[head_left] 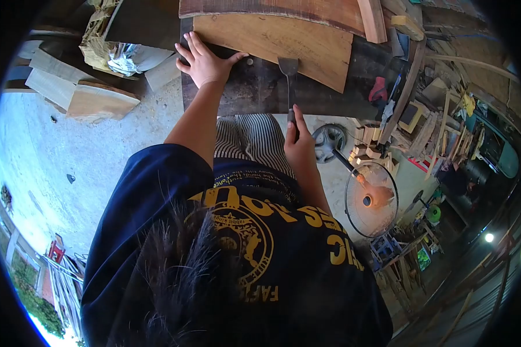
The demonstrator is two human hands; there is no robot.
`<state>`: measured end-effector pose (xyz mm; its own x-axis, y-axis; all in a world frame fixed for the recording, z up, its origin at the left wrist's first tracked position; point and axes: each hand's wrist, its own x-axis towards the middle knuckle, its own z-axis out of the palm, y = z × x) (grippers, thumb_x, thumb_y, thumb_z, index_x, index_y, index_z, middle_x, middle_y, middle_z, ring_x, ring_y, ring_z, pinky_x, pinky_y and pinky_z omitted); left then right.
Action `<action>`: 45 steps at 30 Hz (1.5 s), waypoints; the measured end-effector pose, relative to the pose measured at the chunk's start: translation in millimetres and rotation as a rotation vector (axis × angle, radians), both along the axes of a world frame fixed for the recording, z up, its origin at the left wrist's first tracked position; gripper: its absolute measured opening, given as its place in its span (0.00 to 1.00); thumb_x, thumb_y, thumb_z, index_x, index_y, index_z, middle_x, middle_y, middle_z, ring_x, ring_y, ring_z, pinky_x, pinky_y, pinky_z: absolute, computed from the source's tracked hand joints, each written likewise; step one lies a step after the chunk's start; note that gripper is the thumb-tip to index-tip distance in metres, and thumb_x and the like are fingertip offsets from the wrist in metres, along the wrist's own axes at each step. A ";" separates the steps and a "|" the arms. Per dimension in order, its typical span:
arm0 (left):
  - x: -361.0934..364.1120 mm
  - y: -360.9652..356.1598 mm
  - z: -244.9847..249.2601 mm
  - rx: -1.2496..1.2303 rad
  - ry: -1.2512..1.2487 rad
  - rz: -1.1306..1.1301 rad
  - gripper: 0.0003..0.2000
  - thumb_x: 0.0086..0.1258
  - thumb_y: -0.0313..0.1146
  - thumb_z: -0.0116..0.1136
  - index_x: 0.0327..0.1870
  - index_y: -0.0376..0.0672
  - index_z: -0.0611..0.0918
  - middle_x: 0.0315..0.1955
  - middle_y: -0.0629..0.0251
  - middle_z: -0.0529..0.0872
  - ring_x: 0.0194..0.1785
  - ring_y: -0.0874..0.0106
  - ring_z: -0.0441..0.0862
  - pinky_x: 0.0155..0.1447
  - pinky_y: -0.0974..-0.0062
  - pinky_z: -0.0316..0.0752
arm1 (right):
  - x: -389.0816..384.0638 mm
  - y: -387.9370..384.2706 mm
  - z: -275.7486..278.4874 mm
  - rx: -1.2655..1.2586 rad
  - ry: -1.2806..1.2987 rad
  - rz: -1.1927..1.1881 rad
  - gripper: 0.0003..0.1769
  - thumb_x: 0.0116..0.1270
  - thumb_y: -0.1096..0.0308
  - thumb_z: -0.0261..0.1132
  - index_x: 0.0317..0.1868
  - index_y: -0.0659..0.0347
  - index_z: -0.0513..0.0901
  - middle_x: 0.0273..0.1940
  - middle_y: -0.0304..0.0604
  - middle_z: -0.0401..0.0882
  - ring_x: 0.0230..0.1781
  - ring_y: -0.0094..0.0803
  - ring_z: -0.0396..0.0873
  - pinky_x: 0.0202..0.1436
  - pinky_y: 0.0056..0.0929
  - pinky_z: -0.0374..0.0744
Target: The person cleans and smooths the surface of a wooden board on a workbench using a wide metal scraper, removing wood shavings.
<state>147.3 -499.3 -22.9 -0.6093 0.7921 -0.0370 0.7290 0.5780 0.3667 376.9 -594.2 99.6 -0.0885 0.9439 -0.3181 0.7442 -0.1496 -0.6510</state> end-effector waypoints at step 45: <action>0.8 2.5 2.5 -0.042 0.020 -0.006 0.70 0.35 0.79 0.61 0.75 0.33 0.49 0.76 0.57 0.53 0.79 0.50 0.41 0.72 0.40 0.42 | -34.7 5.8 -10.9 -0.024 -0.020 0.041 0.24 0.74 0.61 0.53 0.70 0.44 0.68 0.37 0.60 0.84 0.38 0.56 0.83 0.38 0.47 0.81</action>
<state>148.1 -496.7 -20.4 -0.6059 0.7934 -0.0579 0.7393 0.5884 0.3273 342.2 -588.3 88.6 -0.1207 0.9317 -0.3427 0.7628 -0.1339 -0.6326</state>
